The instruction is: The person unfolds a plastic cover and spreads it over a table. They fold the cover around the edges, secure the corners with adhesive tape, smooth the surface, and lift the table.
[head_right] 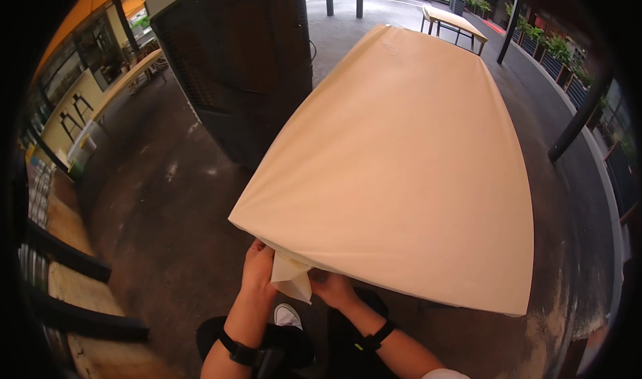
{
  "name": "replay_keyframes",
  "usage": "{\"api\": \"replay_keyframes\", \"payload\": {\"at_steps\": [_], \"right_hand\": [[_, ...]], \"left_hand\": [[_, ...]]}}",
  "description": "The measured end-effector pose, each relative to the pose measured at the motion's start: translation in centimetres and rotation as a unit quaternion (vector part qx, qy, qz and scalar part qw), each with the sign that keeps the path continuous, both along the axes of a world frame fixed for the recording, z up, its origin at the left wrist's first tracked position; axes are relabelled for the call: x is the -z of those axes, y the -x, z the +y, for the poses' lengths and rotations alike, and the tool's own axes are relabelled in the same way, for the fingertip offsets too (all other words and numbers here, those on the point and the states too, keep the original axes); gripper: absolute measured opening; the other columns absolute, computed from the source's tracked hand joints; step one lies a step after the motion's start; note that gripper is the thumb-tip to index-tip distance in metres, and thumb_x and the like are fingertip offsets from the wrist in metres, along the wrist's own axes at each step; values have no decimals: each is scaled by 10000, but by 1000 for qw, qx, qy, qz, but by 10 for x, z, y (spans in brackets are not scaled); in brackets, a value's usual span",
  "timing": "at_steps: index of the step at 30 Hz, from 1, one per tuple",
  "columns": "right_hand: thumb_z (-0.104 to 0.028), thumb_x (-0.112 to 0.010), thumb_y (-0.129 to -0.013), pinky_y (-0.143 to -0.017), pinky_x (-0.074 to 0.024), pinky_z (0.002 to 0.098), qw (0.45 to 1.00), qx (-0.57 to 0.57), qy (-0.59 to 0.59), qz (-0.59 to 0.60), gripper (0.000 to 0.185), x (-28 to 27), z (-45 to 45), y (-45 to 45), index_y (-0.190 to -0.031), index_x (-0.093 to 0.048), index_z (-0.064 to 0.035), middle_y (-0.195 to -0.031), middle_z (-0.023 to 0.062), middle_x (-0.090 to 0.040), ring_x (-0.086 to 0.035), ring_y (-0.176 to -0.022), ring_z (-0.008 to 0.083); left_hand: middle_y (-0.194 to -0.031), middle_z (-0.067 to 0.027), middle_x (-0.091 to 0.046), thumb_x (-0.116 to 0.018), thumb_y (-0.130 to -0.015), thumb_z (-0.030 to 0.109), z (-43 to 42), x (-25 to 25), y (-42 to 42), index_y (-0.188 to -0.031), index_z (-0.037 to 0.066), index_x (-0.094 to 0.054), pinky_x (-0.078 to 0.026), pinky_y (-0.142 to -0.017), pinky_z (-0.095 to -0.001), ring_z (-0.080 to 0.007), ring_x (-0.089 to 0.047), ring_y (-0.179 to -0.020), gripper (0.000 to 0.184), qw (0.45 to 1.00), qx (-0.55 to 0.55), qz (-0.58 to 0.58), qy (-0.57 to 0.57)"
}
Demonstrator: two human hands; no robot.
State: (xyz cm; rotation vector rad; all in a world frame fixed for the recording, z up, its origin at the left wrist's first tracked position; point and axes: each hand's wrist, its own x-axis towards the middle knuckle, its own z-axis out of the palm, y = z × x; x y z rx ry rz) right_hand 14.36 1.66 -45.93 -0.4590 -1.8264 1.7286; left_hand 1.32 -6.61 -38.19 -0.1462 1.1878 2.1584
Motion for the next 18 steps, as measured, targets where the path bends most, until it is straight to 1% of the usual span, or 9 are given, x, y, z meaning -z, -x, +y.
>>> {"api": "replay_keyframes", "payload": {"at_steps": [1, 3, 5, 8, 9, 10, 12, 15, 18], "right_hand": [[-177, -811, -790, -864, -512, 367, 998, -51, -43, 6, 471, -4, 11, 8, -1181, -608, -13, -1103, 112, -655, -643, -999, 231], [-235, -817, -786, -878, -510, 379, 970, -84, -227, 18, 521, -53, 22, 23, -1219, -598, -48, -1102, 92, -655, -634, -1026, 234], [-290, -828, -776, -921, -495, 384, 986, -161, -30, -29, 593, -33, 21, 45, -1258, -579, -53, -1176, 110, -636, -616, -1084, 261], [-277, -800, -812, -969, -477, 390, 987, -75, -145, 11, 572, -34, 23, 50, -1285, -560, -64, -1240, 118, -613, -586, -1147, 273], [-290, -760, -846, -990, -467, 393, 983, -58, -170, -26, 546, -35, 26, 51, -1298, -551, -66, -1271, 116, -597, -573, -1170, 270], [-293, -753, -850, -992, -466, 394, 981, -45, -185, -42, 542, -35, 29, 53, -1299, -550, -66, -1274, 116, -595, -571, -1173, 269], [-298, -739, -859, -996, -464, 396, 981, -26, -189, -45, 536, -35, 36, 53, -1302, -548, -65, -1281, 116, -591, -568, -1178, 269], [-306, -719, -872, -1002, -462, 399, 983, -12, -176, -38, 526, -36, 45, 51, -1306, -545, -65, -1291, 116, -586, -563, -1185, 268], [-314, -698, -885, -1008, -459, 403, 987, -9, -158, -26, 518, -36, 50, 50, -1310, -541, -64, -1301, 116, -580, -558, -1193, 268]], "left_hand": [[-1100, -140, -657, -627, -927, 3, 0, 0, 0, -1158, -51, -581, -568, -811, -334, -215, -677, -938, 241, 1000, -5, 16, 12], [-1086, -137, -658, -651, -905, -3, 3, -6, -3, -1144, -53, -588, -562, -798, -324, -203, -674, -921, 253, 999, -14, 39, 23], [-1083, -142, -657, -692, -879, 10, 4, -6, 0, -1157, -53, -578, -566, -786, -327, -209, -677, -923, 307, 994, -28, 58, 83], [-1100, -148, -653, -679, -888, 11, -1, 7, 13, -1178, -44, -566, -571, -786, -328, -213, -677, -937, 317, 992, -12, 76, 96], [-1109, -150, -651, -669, -894, 10, -2, 13, 16, -1185, -40, -563, -572, -787, -329, -214, -677, -943, 314, 992, -9, 80, 95], [-1127, -149, -646, -658, -899, 8, -1, 9, 12, -1189, -36, -563, -569, -810, -339, -221, -670, -968, 308, 996, -13, 56, 70], [-1162, -147, -636, -636, -909, 4, 2, -3, 7, -1195, -29, -561, -561, -856, -360, -234, -657, -1016, 298, 1000, -20, 10, 19], [-1203, -137, -622, -573, -902, -22, -3, 2, 10, -1201, -24, -560, -509, -958, -411, -252, -617, -1100, 299, 997, 12, -43, -59], [-1211, -131, -613, -525, -862, -44, -16, -3, 12, -1200, -26, -562, -444, -1034, -434, -258, -574, -1155, 341, 990, 42, -92, -96]]}}
